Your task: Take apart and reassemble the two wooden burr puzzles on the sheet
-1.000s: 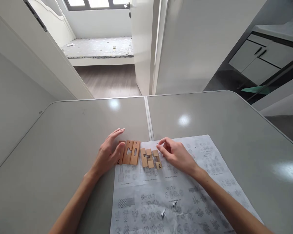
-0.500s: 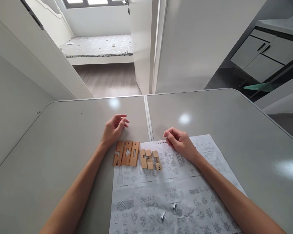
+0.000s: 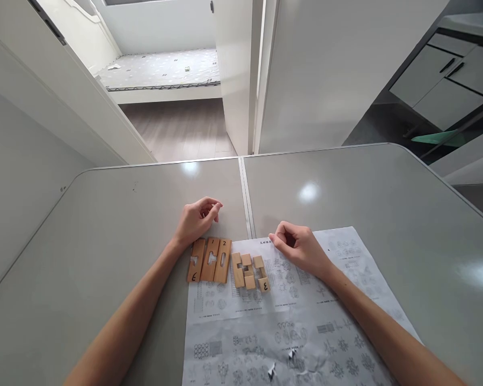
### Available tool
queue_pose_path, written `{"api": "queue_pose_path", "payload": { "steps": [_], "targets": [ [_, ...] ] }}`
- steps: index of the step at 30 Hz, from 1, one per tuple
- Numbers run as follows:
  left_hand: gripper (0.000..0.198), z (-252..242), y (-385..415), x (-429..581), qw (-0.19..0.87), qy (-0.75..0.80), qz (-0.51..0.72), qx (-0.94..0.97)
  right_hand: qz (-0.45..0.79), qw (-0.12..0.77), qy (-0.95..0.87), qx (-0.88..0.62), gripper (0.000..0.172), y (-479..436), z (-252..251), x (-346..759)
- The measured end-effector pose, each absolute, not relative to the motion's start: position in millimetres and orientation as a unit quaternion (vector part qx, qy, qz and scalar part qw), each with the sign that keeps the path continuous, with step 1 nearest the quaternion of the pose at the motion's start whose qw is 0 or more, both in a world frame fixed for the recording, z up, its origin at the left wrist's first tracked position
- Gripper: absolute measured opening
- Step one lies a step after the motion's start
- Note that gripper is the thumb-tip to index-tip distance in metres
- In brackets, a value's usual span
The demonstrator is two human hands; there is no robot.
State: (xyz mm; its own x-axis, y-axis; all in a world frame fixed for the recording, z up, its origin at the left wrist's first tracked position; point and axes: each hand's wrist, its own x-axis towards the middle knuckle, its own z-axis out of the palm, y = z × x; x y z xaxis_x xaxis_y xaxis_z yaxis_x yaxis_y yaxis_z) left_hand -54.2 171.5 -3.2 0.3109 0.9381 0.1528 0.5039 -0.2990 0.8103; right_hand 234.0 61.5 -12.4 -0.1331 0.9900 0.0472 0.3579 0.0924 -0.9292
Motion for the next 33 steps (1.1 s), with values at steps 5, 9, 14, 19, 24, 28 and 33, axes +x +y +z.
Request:
{"api": "queue_pose_path", "payload": {
  "steps": [5,9,14,19,24,28,33],
  "targets": [
    [0.031,-3.0,171.0,-53.7,0.302,0.496,0.309,0.753,0.402,0.378,-0.639,-0.536,0.04,61.6,-10.9,232.9],
    [0.031,-2.2,170.1,-52.0,0.278,0.503,0.294,0.764,0.399,0.375,-0.642,-0.537,0.041,61.6,-9.1,232.3],
    [0.031,-2.0,170.3,-51.1,0.253,0.508,0.282,0.774,0.39,0.369,-0.651,-0.537,0.04,61.7,-8.7,231.6],
    [0.032,-0.4,170.3,-51.3,0.245,0.506,0.273,0.78,0.385,0.37,-0.656,-0.534,0.039,61.2,-9.9,231.9],
    [0.03,1.2,170.1,-50.4,0.237,0.51,0.27,0.782,0.38,0.369,-0.66,-0.533,0.04,61.0,-11.2,232.1],
    [0.03,0.3,170.1,-50.3,0.234,0.512,0.268,0.782,0.376,0.367,-0.661,-0.535,0.04,61.1,-10.4,231.5],
    [0.03,-1.3,169.8,-51.4,0.233,0.511,0.269,0.783,0.373,0.364,-0.662,-0.539,0.04,60.9,-10.1,230.6]
  ]
}}
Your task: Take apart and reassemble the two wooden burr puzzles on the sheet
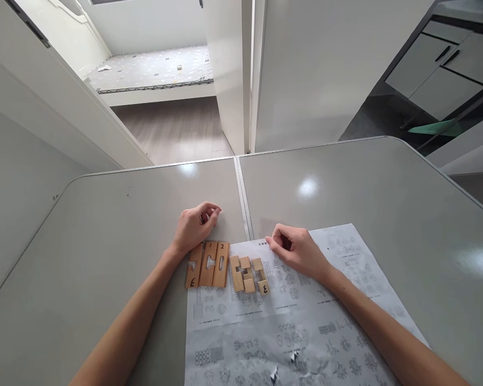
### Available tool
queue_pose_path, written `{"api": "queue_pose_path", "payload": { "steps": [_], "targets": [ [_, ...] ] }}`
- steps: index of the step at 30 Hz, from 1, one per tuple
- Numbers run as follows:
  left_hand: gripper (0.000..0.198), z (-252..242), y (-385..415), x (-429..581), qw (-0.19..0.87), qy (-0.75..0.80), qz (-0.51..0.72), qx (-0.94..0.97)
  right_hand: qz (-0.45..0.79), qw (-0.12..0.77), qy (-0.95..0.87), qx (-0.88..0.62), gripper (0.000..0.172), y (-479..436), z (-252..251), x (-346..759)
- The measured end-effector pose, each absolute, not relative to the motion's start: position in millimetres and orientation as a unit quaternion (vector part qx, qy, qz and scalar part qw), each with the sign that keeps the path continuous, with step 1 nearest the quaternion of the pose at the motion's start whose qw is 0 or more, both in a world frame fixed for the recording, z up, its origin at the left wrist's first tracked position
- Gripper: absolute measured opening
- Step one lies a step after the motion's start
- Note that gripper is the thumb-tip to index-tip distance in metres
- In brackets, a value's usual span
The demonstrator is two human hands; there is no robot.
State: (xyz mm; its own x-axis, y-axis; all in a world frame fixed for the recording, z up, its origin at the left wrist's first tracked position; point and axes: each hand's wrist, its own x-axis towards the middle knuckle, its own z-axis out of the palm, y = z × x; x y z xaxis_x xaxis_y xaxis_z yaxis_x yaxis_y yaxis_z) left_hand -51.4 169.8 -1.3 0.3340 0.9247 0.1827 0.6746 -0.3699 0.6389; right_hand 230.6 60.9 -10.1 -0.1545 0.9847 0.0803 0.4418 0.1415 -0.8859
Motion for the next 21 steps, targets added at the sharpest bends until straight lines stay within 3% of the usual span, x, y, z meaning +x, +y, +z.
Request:
{"api": "queue_pose_path", "payload": {
  "steps": [21],
  "targets": [
    [0.031,-2.5,169.1,-51.7,0.225,0.509,0.269,0.786,0.374,0.362,-0.66,-0.542,0.04,60.0,-12.4,230.8]
  ]
}}
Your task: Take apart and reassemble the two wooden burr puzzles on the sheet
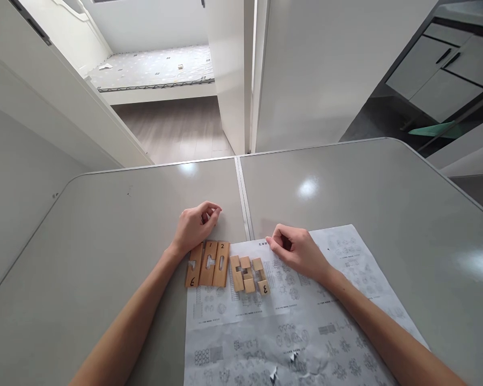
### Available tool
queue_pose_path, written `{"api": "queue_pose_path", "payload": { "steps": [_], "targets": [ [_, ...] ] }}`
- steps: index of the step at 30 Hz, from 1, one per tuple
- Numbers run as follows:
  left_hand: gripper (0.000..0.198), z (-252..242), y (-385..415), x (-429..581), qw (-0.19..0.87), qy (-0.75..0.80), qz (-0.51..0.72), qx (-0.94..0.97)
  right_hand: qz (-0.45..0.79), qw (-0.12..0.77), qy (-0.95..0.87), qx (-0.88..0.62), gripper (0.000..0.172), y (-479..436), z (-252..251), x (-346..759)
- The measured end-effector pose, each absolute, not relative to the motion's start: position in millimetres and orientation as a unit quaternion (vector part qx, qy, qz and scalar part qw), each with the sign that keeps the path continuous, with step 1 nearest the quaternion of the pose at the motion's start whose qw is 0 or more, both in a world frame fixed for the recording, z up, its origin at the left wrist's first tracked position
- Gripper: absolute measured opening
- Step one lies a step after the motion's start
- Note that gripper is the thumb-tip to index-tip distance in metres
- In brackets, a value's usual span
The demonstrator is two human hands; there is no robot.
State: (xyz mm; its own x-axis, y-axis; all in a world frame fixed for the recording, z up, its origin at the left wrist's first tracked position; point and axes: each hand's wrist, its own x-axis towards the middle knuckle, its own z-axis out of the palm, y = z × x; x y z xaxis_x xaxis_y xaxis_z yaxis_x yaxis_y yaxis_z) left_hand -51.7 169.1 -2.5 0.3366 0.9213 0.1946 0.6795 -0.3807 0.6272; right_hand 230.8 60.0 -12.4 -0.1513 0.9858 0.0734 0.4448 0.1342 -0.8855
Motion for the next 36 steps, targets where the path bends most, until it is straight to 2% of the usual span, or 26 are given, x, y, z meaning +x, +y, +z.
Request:
{"api": "queue_pose_path", "payload": {
  "steps": [36],
  "targets": [
    [0.029,-2.0,168.8,-51.8,0.221,0.508,0.267,0.789,0.364,0.369,-0.668,-0.534,0.038,60.1,-14.9,230.8]
  ]
}}
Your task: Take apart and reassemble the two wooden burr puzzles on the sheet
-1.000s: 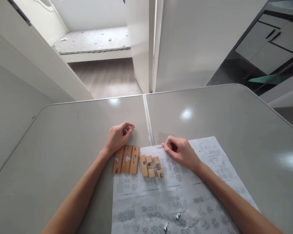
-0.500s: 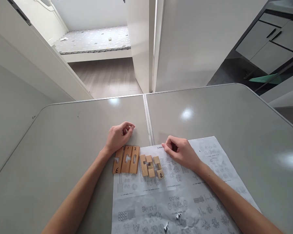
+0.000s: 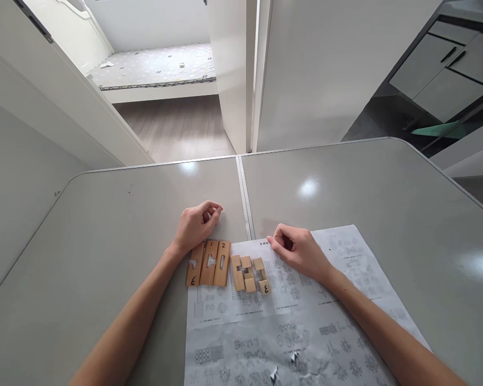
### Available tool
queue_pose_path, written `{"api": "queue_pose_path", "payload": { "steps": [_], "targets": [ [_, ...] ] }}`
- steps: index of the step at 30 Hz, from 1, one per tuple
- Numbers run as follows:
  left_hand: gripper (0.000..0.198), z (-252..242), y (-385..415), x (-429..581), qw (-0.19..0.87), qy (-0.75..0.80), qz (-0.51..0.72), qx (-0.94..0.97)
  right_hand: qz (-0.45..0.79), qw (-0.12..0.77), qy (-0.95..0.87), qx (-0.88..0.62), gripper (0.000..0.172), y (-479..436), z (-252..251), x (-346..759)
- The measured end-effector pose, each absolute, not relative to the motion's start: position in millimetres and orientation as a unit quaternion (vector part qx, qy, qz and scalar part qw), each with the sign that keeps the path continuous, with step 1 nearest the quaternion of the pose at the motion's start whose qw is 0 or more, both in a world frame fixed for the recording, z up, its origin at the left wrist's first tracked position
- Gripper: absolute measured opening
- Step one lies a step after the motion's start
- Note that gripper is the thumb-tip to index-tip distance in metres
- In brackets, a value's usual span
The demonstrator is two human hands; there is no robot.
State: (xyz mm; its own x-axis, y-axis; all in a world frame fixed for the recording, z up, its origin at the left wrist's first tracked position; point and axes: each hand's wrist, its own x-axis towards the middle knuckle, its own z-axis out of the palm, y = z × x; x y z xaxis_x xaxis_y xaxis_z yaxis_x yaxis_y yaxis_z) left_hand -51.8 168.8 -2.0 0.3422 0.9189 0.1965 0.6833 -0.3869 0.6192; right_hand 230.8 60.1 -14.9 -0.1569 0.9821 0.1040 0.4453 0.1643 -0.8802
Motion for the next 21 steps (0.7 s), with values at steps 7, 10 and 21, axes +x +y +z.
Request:
{"api": "queue_pose_path", "payload": {
  "steps": [7,10,21],
  "targets": [
    [0.029,-2.8,168.8,-52.2,0.216,0.507,0.268,0.79,0.362,0.369,-0.669,-0.534,0.038,59.7,-13.9,230.9],
    [0.029,-3.4,168.8,-52.5,0.214,0.506,0.269,0.791,0.361,0.37,-0.669,-0.534,0.038,59.9,-13.8,230.7],
    [0.028,-3.4,169.2,-51.8,0.213,0.502,0.271,0.794,0.36,0.372,-0.671,-0.531,0.038,59.6,-13.1,230.9]
  ]
}}
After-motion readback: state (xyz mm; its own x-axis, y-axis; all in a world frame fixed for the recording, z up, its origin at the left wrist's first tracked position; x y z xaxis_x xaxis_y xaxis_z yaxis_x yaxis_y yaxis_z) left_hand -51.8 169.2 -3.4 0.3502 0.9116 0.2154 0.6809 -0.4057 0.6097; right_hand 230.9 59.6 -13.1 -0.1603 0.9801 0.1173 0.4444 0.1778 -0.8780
